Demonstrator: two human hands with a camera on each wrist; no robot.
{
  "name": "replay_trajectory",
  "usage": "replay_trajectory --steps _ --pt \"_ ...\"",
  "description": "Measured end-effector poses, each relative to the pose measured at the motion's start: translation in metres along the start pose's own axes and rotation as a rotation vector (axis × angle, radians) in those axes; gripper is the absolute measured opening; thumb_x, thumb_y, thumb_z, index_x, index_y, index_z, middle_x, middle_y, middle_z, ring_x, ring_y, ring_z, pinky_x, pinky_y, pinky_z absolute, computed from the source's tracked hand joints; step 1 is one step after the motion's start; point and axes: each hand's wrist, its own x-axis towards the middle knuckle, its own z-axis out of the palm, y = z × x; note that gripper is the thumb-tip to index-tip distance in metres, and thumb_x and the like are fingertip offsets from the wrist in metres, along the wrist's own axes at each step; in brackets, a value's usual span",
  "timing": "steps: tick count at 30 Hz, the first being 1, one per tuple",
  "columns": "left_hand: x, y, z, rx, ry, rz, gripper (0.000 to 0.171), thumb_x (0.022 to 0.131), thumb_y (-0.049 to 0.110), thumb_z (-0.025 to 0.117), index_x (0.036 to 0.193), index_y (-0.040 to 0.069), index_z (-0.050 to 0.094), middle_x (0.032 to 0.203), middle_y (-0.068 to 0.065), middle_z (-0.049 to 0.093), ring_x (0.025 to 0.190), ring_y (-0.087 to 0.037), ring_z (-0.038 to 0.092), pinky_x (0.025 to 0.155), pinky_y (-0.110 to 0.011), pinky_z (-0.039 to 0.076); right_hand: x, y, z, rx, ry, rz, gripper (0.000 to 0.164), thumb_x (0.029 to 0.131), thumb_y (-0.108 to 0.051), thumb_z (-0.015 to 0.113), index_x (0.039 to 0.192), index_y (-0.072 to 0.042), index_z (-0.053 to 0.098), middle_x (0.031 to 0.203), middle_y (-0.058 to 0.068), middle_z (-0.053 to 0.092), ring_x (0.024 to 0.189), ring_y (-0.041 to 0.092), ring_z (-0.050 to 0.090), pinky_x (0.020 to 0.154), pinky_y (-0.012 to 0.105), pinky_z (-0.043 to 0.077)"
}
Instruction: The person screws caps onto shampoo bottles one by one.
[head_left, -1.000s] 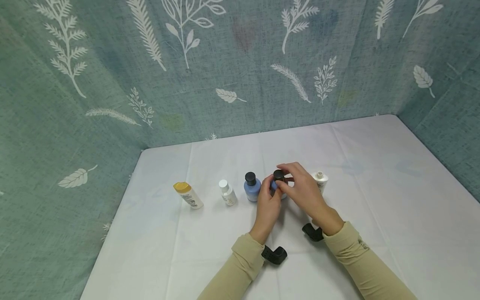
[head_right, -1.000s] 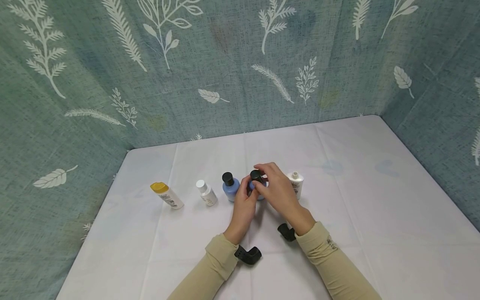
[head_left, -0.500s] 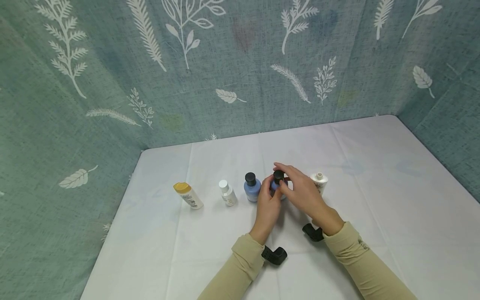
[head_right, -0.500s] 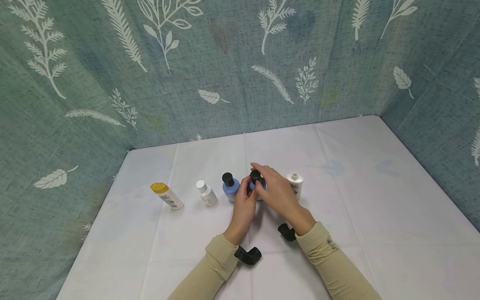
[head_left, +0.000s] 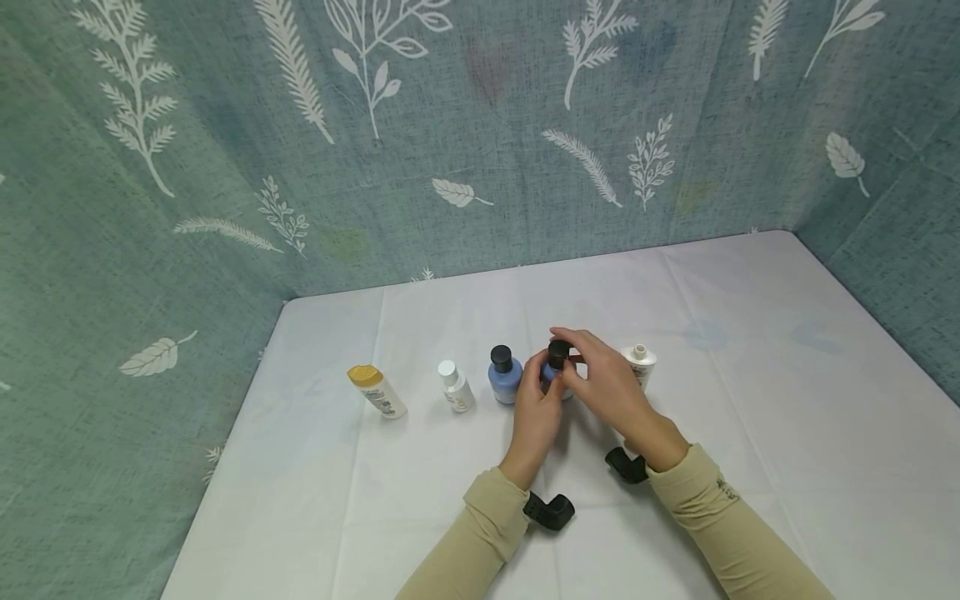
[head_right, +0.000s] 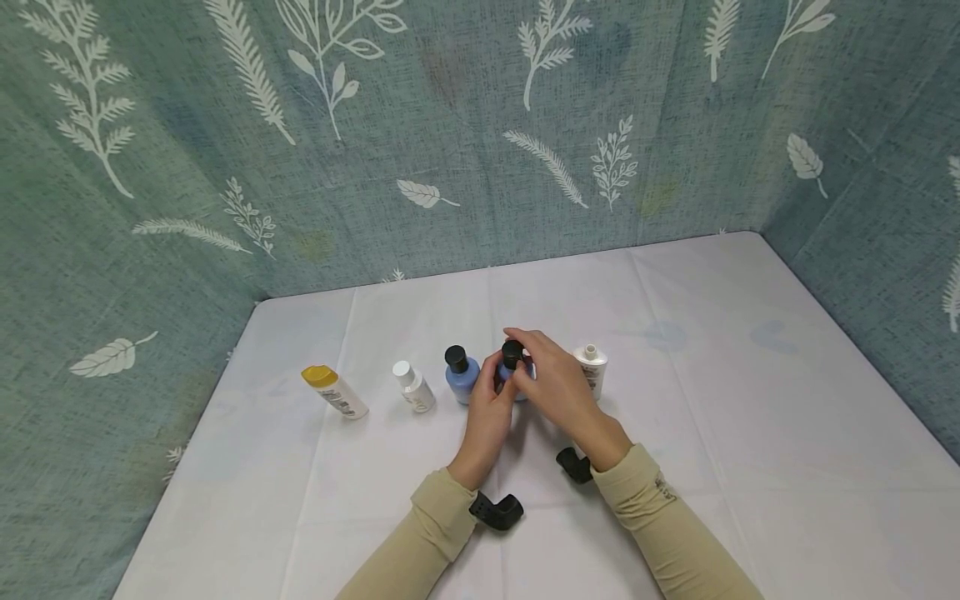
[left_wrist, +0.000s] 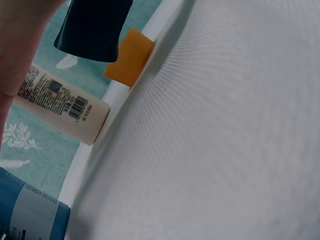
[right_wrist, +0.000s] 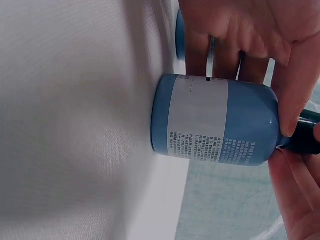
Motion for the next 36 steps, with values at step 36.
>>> replay_trajectory --steps 36 --pt "0.000 -0.002 -0.001 -0.078 -0.025 -0.025 0.033 0.090 0.010 0.051 0.123 0.011 0.048 0.119 0.001 0.050 0.109 -0.013 0.048 0.083 -0.027 0.044 0.000 0.002 0.004 -0.021 0.066 -0.011 0.036 0.077 -0.014 0.070 0.111 -0.006 0.060 0.106 0.003 0.056 0.089 0.015 0.059 0.073 0.026 0.049"
